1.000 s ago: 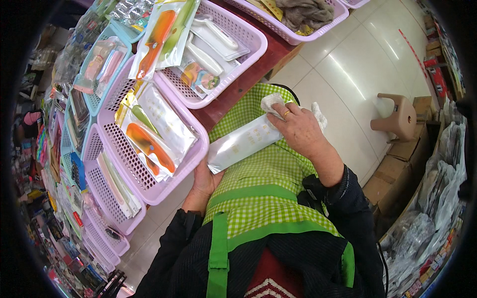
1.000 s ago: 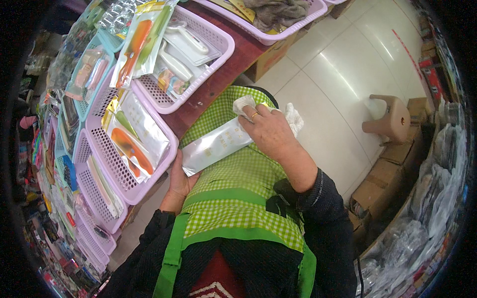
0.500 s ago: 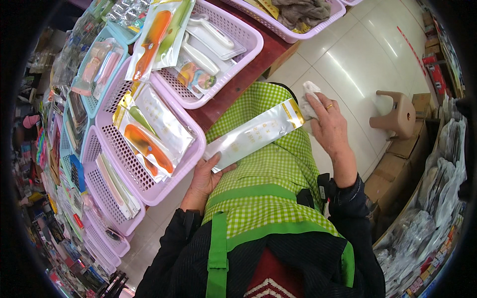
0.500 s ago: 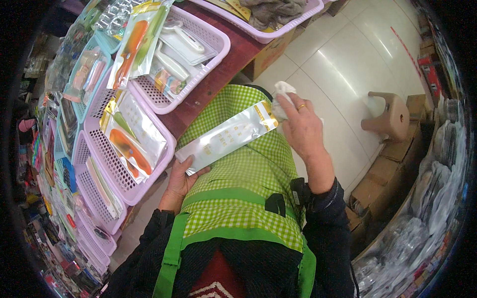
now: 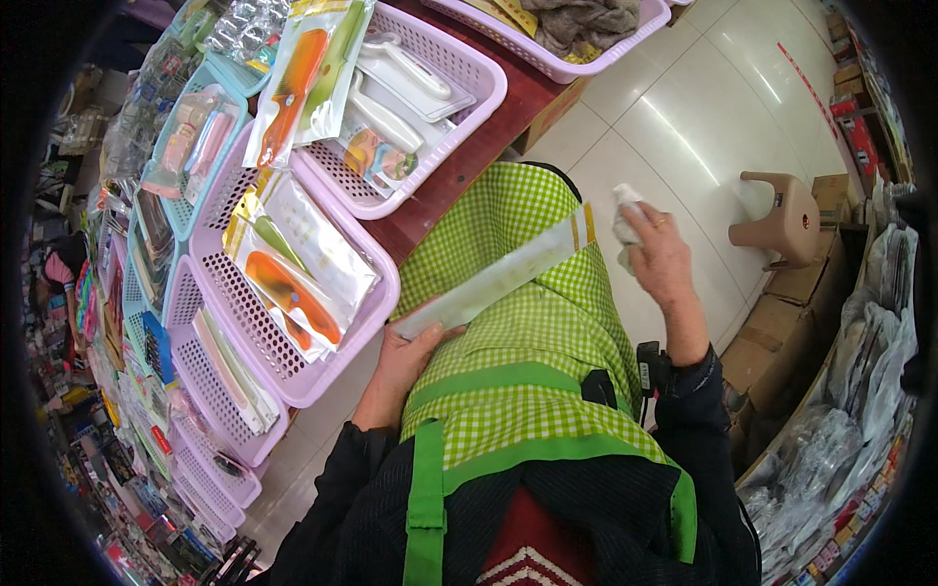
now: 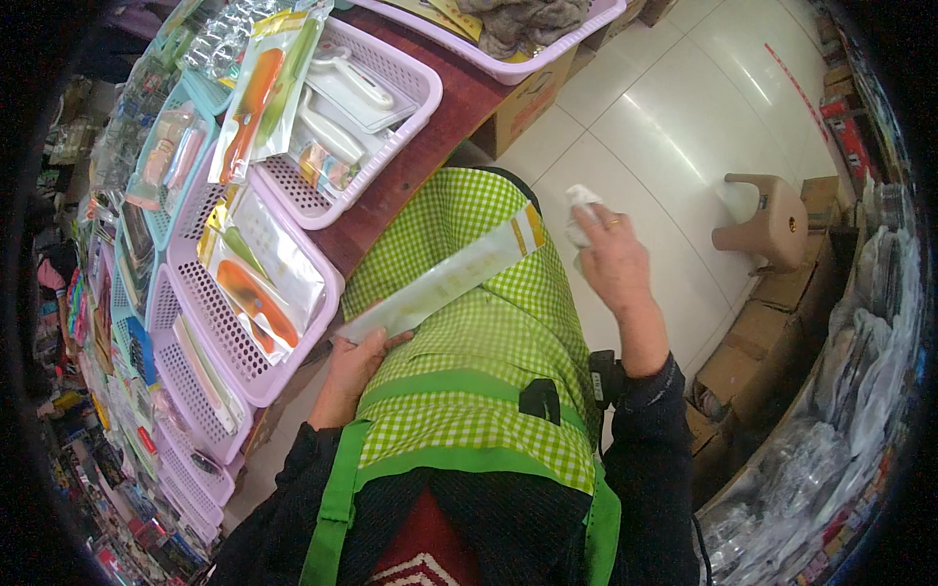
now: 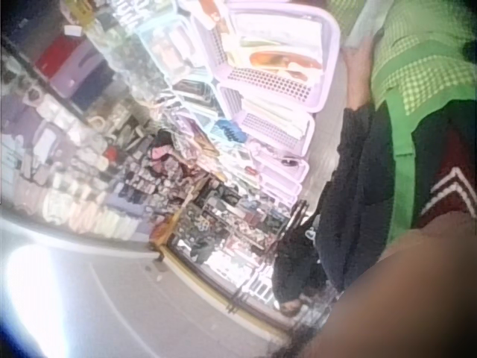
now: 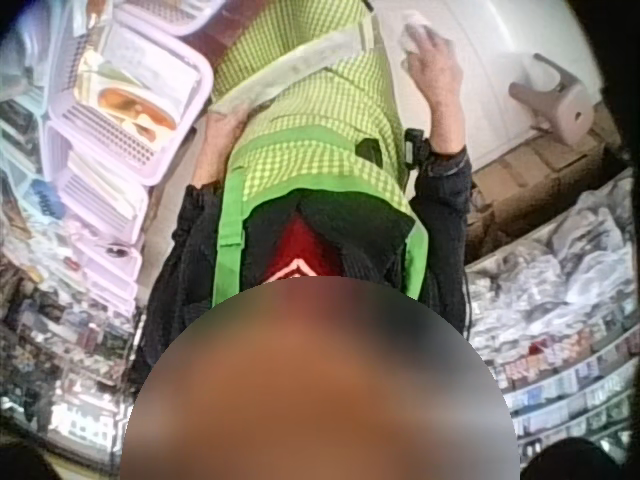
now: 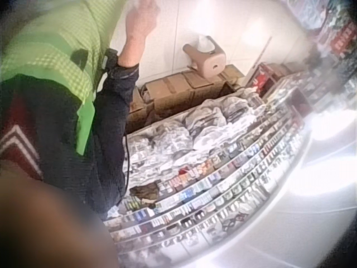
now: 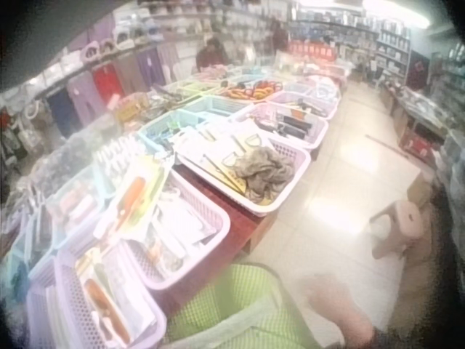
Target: The person wipes the plastic packaging of combs with a white cloth. They pick up each comb package from a basket, wipe both sides, and place it back. The person handles multiple comb packages one at a time.
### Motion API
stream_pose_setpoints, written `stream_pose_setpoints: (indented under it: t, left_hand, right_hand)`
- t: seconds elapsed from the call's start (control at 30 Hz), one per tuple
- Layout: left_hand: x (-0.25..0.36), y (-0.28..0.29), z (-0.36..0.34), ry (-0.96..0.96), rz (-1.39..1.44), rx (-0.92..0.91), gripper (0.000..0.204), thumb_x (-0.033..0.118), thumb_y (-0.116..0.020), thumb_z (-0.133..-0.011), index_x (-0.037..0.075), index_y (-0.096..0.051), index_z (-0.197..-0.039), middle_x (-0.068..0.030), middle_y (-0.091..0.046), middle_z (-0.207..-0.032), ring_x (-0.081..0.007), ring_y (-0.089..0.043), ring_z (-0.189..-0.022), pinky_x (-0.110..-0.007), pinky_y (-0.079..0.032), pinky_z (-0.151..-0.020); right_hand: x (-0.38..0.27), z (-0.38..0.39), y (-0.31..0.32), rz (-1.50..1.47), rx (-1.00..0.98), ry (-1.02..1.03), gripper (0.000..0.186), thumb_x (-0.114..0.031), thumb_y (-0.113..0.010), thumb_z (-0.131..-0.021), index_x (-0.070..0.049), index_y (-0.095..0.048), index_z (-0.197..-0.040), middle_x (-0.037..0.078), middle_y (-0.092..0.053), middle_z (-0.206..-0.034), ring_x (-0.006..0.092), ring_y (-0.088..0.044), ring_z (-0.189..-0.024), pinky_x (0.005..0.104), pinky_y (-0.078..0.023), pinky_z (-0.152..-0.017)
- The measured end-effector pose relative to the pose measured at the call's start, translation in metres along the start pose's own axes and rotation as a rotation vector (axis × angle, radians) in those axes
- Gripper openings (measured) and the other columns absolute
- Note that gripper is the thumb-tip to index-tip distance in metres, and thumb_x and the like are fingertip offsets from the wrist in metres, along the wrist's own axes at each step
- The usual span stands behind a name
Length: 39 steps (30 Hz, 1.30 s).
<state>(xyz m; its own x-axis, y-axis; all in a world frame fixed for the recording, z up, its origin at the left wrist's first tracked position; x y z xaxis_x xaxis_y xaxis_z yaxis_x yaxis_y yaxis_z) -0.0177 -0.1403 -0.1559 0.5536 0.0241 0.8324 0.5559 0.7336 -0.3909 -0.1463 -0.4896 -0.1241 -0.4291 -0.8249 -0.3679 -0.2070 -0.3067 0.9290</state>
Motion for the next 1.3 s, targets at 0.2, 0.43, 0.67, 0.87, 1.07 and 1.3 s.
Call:
stream_pose_setpoints:
  t: [0.2,0.43,0.67,0.87,1.07,1.3]
  left_hand:
    - [0.048,-0.040,0.014,-0.582,-1.006,-0.250,0.034,0.007,-0.069,-0.082,0.009,-0.070,-0.115,-0.0205,-0.062,-0.123,-0.0349,-0.063,-0.110,-0.041,-0.051,-0.094]
    - [0.060,-0.060,0.006,-0.794,-1.376,-0.306,0.036,0.008,-0.067,-0.077,0.018,-0.072,-0.111,-0.0172,-0.061,-0.123,-0.0346,-0.063,-0.109,-0.042,-0.053,-0.092]
    - [0.054,-0.053,0.007,-0.746,-1.430,-0.318,0.034,0.012,-0.062,-0.079,0.020,-0.072,-0.110,-0.0138,-0.060,-0.127,-0.0332,-0.059,-0.116,-0.042,-0.051,-0.096]
    - [0.045,-0.039,0.008,-0.657,-1.355,-0.089,0.038,0.009,-0.067,-0.080,0.016,-0.069,-0.117,-0.0200,-0.055,-0.132,-0.0372,-0.054,-0.123,-0.043,-0.044,-0.104]
    - [0.016,-0.006,0.005,-0.122,-0.436,0.159,0.069,-0.006,-0.053,-0.081,-0.001,-0.034,-0.148,-0.0177,-0.045,-0.145,-0.0281,-0.046,-0.132,-0.035,-0.036,-0.110]
    - [0.004,0.004,0.006,0.145,0.567,0.034,0.063,0.026,-0.045,-0.097,-0.003,-0.026,-0.149,-0.0175,-0.047,-0.142,-0.0253,-0.056,-0.120,-0.037,-0.048,-0.102]
  right_hand:
    - [0.004,-0.004,0.047,-0.365,0.341,0.057,0.061,0.003,-0.054,-0.073,-0.011,-0.058,-0.132,0.020,-0.056,-0.129,0.0331,-0.056,-0.117,0.0381,-0.045,-0.100]
    - [-0.073,-0.005,0.026,-0.417,0.108,0.350,0.063,0.002,-0.061,-0.064,-0.012,-0.062,-0.125,0.009,-0.059,-0.128,0.0327,-0.058,-0.110,0.0378,-0.051,-0.093]
    - [-0.075,-0.020,-0.018,-0.172,-0.143,0.326,0.064,-0.005,-0.057,-0.071,-0.015,-0.055,-0.134,0.010,-0.056,-0.132,0.0322,-0.057,-0.110,0.0399,-0.052,-0.090]
    - [-0.050,-0.025,-0.027,-0.201,-0.138,0.267,0.062,-0.005,-0.055,-0.073,-0.016,-0.055,-0.134,0.010,-0.055,-0.133,0.0318,-0.055,-0.111,0.0403,-0.051,-0.091]
    - [-0.050,-0.020,-0.029,-0.166,-0.085,0.252,0.057,-0.011,-0.060,-0.077,-0.016,-0.055,-0.133,0.010,-0.055,-0.132,0.0305,-0.056,-0.110,0.0406,-0.053,-0.088]
    - [-0.056,-0.022,-0.027,-0.113,-0.107,0.256,0.057,-0.011,-0.062,-0.076,-0.015,-0.055,-0.133,0.010,-0.055,-0.132,0.0304,-0.056,-0.110,0.0411,-0.054,-0.087]
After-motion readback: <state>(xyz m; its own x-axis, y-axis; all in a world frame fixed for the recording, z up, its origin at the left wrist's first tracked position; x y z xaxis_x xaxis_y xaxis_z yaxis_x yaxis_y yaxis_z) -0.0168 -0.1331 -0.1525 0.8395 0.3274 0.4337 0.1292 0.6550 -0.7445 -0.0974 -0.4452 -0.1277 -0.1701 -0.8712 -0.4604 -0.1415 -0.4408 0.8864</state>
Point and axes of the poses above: each hand's wrist, its own z-axis away from the middle knuckle, its own y-axis out of the back of the hand, x = y × z, the point moved 4 cm from there along -z, towards the middle knuckle
